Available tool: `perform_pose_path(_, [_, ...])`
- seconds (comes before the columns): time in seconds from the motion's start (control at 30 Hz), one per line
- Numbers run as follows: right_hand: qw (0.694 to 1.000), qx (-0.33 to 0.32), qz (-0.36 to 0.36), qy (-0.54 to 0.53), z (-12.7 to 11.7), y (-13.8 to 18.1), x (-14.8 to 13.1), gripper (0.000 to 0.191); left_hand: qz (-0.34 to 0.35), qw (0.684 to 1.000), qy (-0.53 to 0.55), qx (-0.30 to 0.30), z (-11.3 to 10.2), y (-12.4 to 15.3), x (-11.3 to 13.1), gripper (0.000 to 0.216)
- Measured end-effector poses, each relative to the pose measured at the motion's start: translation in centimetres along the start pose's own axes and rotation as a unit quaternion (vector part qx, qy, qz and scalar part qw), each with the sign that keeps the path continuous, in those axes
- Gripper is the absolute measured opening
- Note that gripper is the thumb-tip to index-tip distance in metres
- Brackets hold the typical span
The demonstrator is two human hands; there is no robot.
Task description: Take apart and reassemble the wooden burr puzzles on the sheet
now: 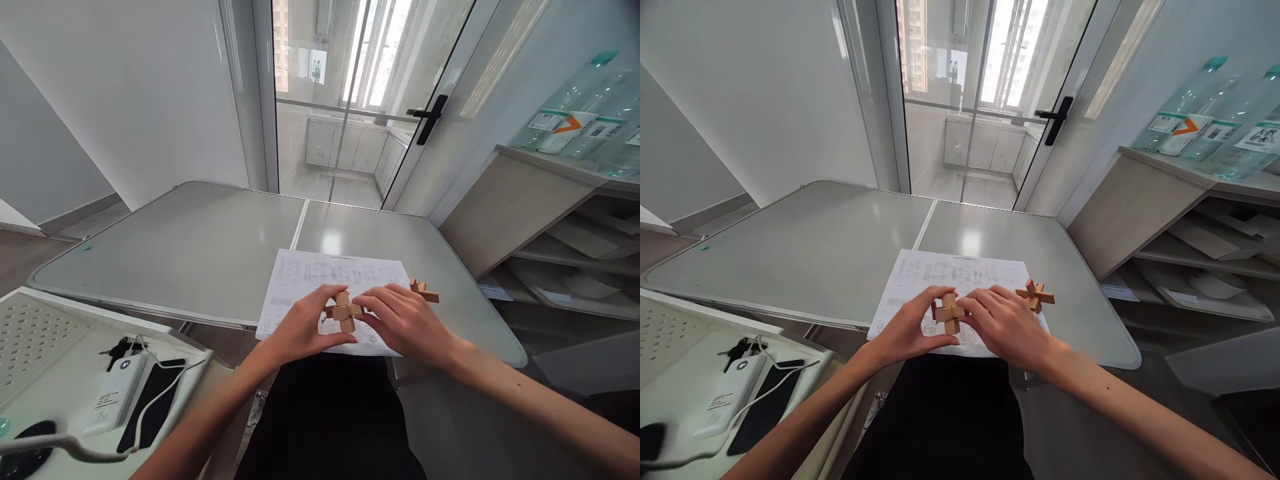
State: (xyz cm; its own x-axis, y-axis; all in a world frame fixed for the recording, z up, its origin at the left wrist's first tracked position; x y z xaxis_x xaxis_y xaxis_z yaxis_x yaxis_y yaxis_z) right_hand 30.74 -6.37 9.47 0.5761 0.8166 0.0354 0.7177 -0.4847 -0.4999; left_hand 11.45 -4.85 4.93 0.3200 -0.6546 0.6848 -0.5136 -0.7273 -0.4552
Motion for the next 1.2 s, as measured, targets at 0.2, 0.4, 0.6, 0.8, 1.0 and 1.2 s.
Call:
perform_pose_path(0.2, [0.994,-0.034,0.051,-0.089,-0.2,0.9,0.4,0.016,0.045,0.998,-0.032,0.035,-0.3,-0.4,1.5,0.060])
perform_pose_path(0.4, [0.952,-0.142,0.108,-0.250,-0.3,0.9,1.1,0.025,0.122,0.988,-0.097,0.011,-0.6,-1.1,2.0,0.058])
perform_pose_path(0.6, [0.920,-0.192,0.146,-0.308,-0.5,0.3,2.0,0.017,0.172,0.975,-0.129,-0.065,-0.3,-1.5,2.1,0.053])
perform_pose_path(0.8, [0.942,-0.137,0.149,-0.267,0.1,0.4,1.4,0.005,0.154,0.975,-0.139,-0.078,-1.2,-1.9,2.1,0.051])
perform_pose_path(1.0, [0.975,-0.029,0.119,-0.185,0.5,0.5,0.2,0.012,0.086,0.986,-0.138,-0.023,-2.3,-1.8,1.9,0.054])
perform_pose_path(1.2, [0.956,-0.027,0.167,-0.241,0.3,0.5,0.4,0.010,0.052,0.993,-0.096,-0.038,-2.0,-1.7,1.8,0.052])
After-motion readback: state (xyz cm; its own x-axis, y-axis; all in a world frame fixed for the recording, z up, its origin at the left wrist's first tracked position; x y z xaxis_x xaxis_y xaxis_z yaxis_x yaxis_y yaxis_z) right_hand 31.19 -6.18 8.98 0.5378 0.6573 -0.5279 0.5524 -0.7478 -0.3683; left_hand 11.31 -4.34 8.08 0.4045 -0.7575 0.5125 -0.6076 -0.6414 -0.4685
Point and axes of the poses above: each hand's wrist, its own y-axis away from the middle knuckle, its own z-axis out of the palm, x = y × z, the point moved 4 cm from there along -y, towards the middle knuckle
